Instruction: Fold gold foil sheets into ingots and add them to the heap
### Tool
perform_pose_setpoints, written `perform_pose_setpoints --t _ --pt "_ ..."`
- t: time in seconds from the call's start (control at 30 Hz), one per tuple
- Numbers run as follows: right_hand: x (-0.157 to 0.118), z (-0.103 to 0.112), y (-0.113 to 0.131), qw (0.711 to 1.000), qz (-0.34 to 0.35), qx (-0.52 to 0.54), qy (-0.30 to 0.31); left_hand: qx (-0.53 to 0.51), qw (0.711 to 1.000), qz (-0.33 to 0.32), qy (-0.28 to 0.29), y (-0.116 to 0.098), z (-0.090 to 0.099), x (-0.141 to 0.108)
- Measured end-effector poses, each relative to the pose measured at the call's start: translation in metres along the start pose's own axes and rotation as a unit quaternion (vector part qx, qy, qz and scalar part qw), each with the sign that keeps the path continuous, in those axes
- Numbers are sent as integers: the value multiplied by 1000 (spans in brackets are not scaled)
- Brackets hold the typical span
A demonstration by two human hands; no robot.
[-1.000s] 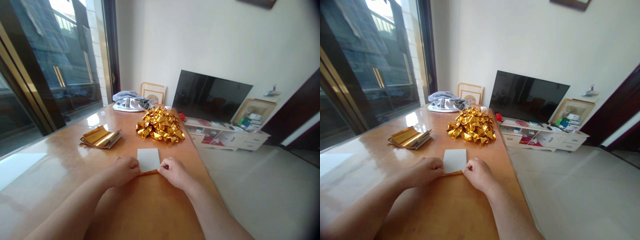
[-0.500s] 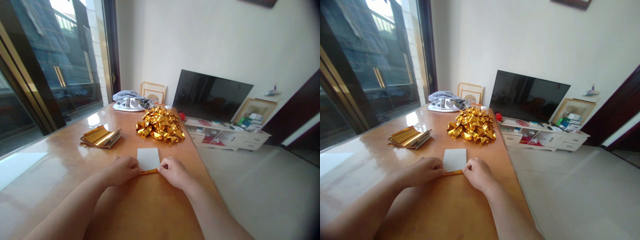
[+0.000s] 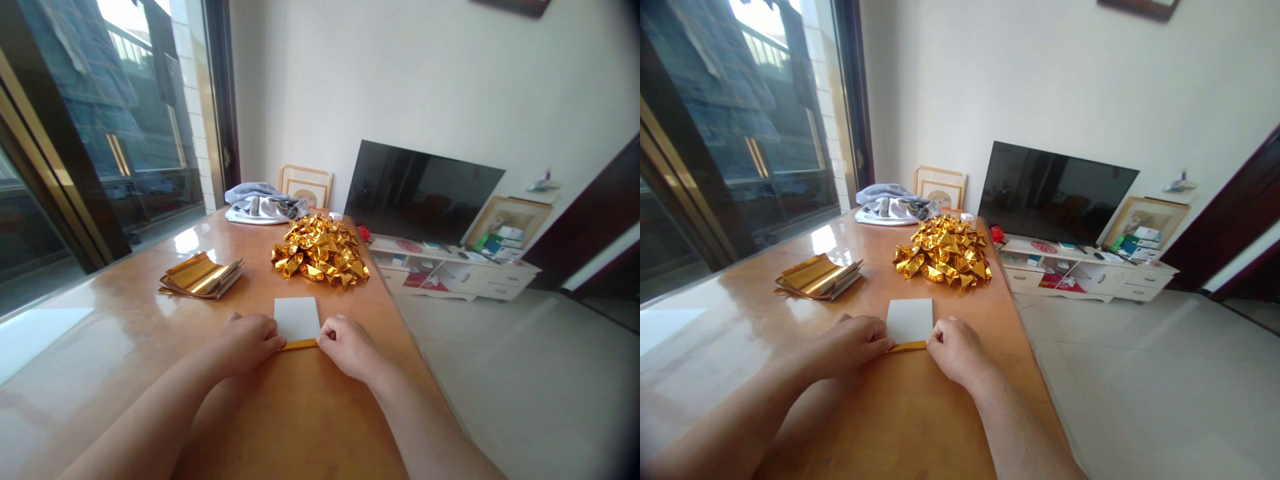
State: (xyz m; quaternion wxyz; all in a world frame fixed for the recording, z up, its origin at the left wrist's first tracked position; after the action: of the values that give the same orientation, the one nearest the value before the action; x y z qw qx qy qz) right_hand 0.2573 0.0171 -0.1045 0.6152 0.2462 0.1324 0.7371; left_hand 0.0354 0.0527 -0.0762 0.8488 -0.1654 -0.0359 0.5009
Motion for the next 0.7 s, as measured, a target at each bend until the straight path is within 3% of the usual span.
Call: perform_pose_setpoints --t 0.7 --pt "2 -1 6 997 -21 -77 12 93 996 -7 7 -11 -2 -1"
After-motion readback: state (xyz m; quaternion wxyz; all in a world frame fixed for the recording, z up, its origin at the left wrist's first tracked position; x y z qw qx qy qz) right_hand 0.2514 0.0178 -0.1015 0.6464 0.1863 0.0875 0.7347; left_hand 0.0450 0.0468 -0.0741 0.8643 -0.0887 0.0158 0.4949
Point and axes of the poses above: each hand's wrist, its own x-axis towards the middle knuckle, its own z-axis out of the back of the hand, y = z × x, the point moved 3 cm from there along x, towards the middle knuckle, and after that the axes turned 2 degrees about -x, right-handed, at the moved point
